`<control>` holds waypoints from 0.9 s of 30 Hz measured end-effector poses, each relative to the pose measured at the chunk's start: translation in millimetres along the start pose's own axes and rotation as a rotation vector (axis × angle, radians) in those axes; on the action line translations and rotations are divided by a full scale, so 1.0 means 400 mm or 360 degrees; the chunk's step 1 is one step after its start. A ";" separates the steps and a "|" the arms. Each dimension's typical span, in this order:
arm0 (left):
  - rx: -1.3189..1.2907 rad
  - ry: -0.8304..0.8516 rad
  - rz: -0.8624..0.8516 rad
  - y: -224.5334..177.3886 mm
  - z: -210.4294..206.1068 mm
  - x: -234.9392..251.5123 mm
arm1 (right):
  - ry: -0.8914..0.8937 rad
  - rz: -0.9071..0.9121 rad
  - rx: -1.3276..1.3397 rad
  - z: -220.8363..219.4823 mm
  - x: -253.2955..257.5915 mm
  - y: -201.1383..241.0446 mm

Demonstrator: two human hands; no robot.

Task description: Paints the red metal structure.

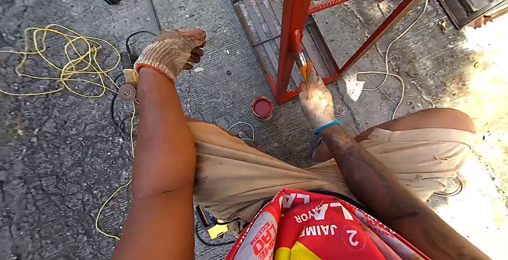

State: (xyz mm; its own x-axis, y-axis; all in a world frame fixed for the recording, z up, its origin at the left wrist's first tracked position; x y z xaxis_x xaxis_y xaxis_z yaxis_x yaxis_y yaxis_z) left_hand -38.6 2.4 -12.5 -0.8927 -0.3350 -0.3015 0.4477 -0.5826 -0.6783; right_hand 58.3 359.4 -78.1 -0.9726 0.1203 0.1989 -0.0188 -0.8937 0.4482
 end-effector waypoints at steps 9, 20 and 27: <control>-0.0007 -0.0010 0.0038 0.012 0.001 0.003 | 0.0727 -0.0135 -0.0275 0.013 0.040 -0.046; -0.0061 -0.0066 0.0005 0.034 0.007 0.003 | -0.0410 0.0180 0.0361 0.458 0.012 0.125; -0.0042 -0.0075 0.0015 -0.004 -0.001 -0.018 | -0.0178 0.0128 0.0027 0.030 -0.009 0.037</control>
Point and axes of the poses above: each hand's wrist, its own x-axis towards the middle knuckle, its own z-axis out of the back of the hand, y = z × x, the point moved 1 cm from there along x, towards the middle knuckle, and after that the axes turned 13 degrees about -y, right-handed, at the moved point
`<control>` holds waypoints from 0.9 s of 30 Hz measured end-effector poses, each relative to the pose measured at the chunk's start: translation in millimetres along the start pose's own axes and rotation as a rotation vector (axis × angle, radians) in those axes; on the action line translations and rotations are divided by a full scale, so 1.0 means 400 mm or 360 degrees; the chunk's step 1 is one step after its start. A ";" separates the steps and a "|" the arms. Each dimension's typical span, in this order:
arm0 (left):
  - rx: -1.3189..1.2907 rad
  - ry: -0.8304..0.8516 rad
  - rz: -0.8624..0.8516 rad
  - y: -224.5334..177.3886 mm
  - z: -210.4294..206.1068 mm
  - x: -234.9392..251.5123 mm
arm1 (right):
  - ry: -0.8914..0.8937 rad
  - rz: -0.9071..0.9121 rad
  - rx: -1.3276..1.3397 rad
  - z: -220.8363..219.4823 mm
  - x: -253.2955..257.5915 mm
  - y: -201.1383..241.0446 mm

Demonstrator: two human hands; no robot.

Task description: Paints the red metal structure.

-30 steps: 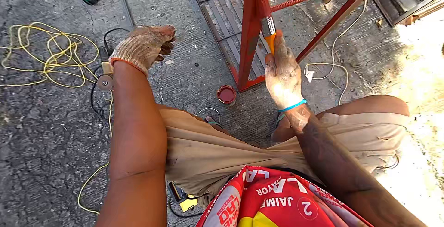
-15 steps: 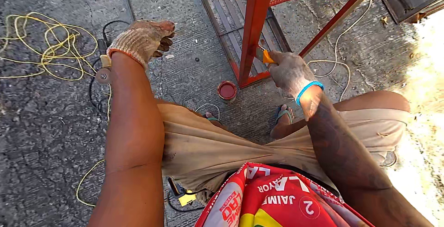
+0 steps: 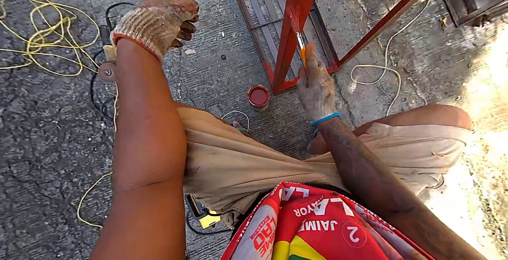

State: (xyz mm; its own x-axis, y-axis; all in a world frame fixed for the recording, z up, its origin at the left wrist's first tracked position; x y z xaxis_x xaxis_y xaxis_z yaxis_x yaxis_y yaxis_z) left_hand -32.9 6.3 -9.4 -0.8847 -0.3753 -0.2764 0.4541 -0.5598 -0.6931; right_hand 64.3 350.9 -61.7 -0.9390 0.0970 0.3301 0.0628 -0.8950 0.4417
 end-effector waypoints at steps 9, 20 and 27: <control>0.0018 0.0018 -0.0032 0.005 -0.012 0.032 | 0.1011 -0.0209 -0.0401 -0.174 -0.068 -0.138; -0.0012 -0.0093 -0.0028 0.070 0.033 0.038 | 0.0179 0.0100 -0.0310 0.283 0.151 0.044; -0.0103 -0.0105 0.0010 0.018 0.039 0.006 | -0.0474 0.0131 0.0016 0.516 0.215 0.089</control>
Point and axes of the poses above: each hand's wrist, its own x-axis towards the middle knuckle, its own z-axis out of the back of the hand, y = z × x, the point moved 1 cm from there along x, towards the middle knuckle, and after that the axes turned 13 degrees about -y, right-handed, at the moved point
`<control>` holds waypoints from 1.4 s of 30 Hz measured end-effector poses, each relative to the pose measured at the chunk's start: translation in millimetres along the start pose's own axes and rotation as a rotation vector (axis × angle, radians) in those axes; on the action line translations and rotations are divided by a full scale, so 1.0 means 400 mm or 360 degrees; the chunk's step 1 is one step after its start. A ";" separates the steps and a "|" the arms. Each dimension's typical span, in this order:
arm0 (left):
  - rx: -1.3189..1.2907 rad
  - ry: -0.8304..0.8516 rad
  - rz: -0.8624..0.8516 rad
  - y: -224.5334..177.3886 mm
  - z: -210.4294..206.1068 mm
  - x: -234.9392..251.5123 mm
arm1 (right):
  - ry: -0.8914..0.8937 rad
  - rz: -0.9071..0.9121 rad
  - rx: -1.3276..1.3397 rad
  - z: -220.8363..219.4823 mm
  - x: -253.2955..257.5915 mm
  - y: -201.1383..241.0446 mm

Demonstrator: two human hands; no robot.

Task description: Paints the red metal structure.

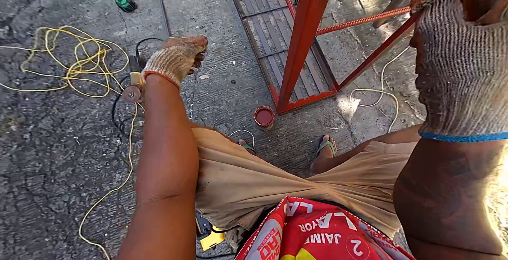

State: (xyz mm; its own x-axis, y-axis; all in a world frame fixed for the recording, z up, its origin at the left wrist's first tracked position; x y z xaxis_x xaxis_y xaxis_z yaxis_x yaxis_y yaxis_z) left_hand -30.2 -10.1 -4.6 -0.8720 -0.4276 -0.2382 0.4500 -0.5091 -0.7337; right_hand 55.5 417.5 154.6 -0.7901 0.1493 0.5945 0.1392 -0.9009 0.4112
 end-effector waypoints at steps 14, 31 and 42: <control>0.0067 0.0047 0.0019 0.007 -0.016 -0.016 | 0.0756 -0.0138 -0.0074 -0.459 -0.423 -0.136; 0.0146 0.0076 -0.0030 -0.006 -0.030 -0.001 | 0.1631 -0.0631 -0.0502 -0.710 -0.507 -0.278; 0.0228 0.0120 -0.0102 -0.013 -0.055 0.033 | 0.1457 -0.0749 -0.0335 -0.741 -0.487 -0.223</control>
Point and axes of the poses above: each hand's wrist, its own x-axis towards the middle knuckle, its own z-axis out of the back of the hand, y = z × x, the point moved 1 cm from there along x, towards the middle knuckle, and after that the axes turned 13 degrees about -y, right-handed, at the moved point
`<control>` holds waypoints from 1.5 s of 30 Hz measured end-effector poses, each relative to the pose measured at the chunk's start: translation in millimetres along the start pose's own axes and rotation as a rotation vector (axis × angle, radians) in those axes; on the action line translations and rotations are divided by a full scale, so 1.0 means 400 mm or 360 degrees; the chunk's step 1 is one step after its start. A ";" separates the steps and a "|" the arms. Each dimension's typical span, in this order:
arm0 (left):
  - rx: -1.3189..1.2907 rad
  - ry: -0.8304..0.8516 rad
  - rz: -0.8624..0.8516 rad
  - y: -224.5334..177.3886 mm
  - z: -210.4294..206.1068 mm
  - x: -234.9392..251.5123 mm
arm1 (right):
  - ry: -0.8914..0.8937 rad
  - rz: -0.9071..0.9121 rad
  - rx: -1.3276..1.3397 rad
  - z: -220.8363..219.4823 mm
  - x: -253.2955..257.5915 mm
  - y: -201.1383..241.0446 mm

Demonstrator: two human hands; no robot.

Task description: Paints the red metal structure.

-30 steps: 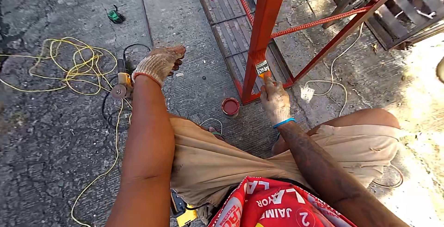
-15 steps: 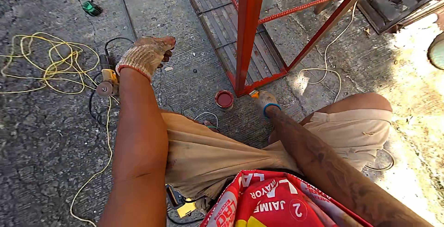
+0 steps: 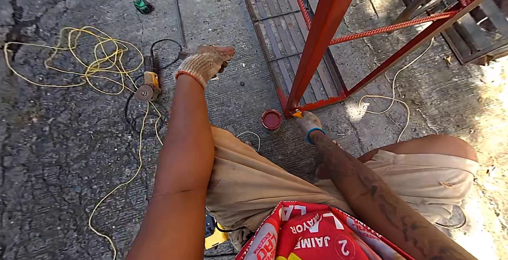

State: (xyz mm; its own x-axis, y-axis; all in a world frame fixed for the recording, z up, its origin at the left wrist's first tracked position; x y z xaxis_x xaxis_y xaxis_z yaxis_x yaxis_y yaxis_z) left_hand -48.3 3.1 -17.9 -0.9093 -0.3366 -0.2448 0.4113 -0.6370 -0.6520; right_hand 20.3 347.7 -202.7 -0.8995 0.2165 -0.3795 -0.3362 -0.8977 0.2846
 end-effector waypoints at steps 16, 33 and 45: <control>-0.0124 0.0021 -0.0081 -0.028 0.006 -0.035 | -0.0649 0.0490 0.0654 0.527 -0.322 0.021; -0.0070 0.0086 -0.0112 0.053 -0.015 0.008 | -0.1100 0.0771 0.0640 0.405 -0.202 0.066; -0.0055 0.0161 0.0033 -0.026 -0.020 -0.052 | 0.0107 0.0184 -0.0009 0.273 -0.182 -0.088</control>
State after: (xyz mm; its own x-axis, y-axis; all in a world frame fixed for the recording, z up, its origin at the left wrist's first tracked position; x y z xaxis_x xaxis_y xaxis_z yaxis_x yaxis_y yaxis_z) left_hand -34.3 22.3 -11.9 -0.9031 -0.2766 -0.3285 0.4292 -0.6057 -0.6700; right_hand 67.1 405.4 -88.7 -0.9114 0.0856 -0.4026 -0.2298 -0.9173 0.3251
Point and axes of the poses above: each hand's wrist, its own x-axis towards the middle knuckle, its own z-axis out of the back of the hand, y = z × x, the point moved 1 cm from there along x, towards the middle knuckle, and after that the axes turned 13 degrees about -y, right-handed, at the moved point
